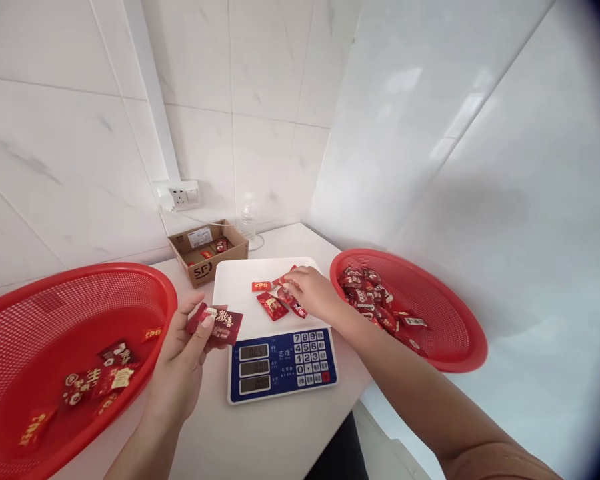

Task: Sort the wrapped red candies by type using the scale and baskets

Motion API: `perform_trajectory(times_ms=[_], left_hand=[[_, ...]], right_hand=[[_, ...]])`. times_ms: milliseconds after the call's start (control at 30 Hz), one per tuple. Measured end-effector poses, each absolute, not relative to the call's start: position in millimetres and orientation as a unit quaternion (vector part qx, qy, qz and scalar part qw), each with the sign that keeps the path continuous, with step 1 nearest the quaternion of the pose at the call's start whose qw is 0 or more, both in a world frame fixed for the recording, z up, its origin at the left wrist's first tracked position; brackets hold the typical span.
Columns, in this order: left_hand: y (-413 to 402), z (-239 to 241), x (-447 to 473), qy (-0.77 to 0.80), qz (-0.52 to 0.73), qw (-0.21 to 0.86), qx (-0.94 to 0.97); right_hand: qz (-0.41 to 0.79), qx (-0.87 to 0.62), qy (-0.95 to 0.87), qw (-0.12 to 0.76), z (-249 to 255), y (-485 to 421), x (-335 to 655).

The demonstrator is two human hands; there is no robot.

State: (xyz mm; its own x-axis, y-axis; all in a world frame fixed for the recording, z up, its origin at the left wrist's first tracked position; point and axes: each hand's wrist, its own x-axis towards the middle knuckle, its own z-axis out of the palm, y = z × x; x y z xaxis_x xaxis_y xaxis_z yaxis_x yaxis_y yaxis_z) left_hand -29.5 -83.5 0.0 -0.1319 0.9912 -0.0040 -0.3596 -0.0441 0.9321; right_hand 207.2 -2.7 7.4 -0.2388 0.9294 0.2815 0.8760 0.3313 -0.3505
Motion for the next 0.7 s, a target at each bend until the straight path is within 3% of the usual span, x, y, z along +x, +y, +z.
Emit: perform_trajectory(times_ms=[267, 700], left_hand=[[-80, -4, -33, 0.409, 0.63, 0.529, 0.395], [-80, -5, -33, 0.422, 0.628, 0.521, 0.397]], right_hand=[[0.012, -0.569, -0.708, 0.417, 32, -61, 220], [0.012, -0.625, -0.65, 0.431, 18, -88, 244]])
